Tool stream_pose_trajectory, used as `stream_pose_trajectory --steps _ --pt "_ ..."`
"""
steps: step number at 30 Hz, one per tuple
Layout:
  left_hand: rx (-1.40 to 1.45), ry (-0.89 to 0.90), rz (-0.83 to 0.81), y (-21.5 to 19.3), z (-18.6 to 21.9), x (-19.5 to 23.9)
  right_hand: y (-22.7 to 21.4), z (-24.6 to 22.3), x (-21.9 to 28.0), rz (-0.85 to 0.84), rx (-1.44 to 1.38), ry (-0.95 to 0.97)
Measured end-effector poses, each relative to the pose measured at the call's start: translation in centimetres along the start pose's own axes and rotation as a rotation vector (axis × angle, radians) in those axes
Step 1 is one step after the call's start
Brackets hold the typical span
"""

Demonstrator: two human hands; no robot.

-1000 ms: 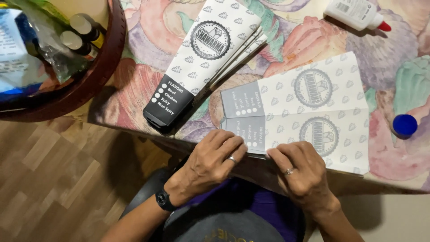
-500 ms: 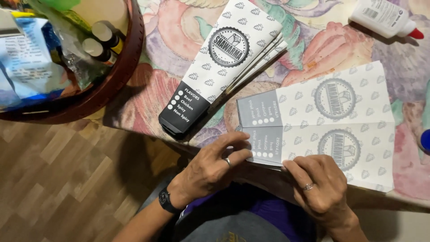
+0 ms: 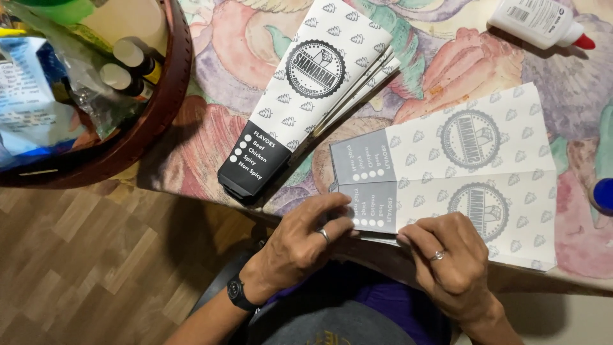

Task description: Folding and gluing paper packaging sleeves for food items at a table.

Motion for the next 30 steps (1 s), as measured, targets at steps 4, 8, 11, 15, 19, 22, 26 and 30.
stream_pose_trajectory --steps 4,8,11,15,19,22,26,30 --pt "0.005 0.022 0.012 0.0 0.3 0.2 -0.1 0.4 0.9 -0.032 0.011 -0.040" --pt "0.034 0.000 -0.005 0.0 0.4 -0.2 -0.4 0.1 1.2 -0.024 0.038 -0.117" --pt "0.046 -0.004 -0.018 0.0 0.3 0.1 -0.6 0.1 1.4 -0.017 0.029 -0.144" --pt "0.068 -0.007 -0.010 0.1 -0.1 0.6 -0.7 -0.1 1.0 0.007 0.021 -0.161" --pt "0.075 -0.032 0.005 0.1 0.0 0.0 -0.8 0.4 1.4 -0.057 -0.025 -0.068" --pt "0.101 -0.134 0.004 0.1 0.2 -0.7 -0.8 0.7 0.8 -0.119 -0.068 0.059" --pt "0.129 -0.296 -0.026 0.3 0.2 -1.0 -0.7 1.0 -1.1 -0.109 -0.123 0.199" --pt "0.145 -0.405 0.041 0.6 0.0 -1.1 -0.7 1.3 -2.1 -0.114 -0.142 0.230"
Point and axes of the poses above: each hand's wrist, its own x-axis away from the middle knuckle, its own y-axis out of the palm, z = x × y, the point moved 4 cm from there along -x, towards the middle knuckle, and after that the axes turned 14 degrees about z, right-handed, at the moved point
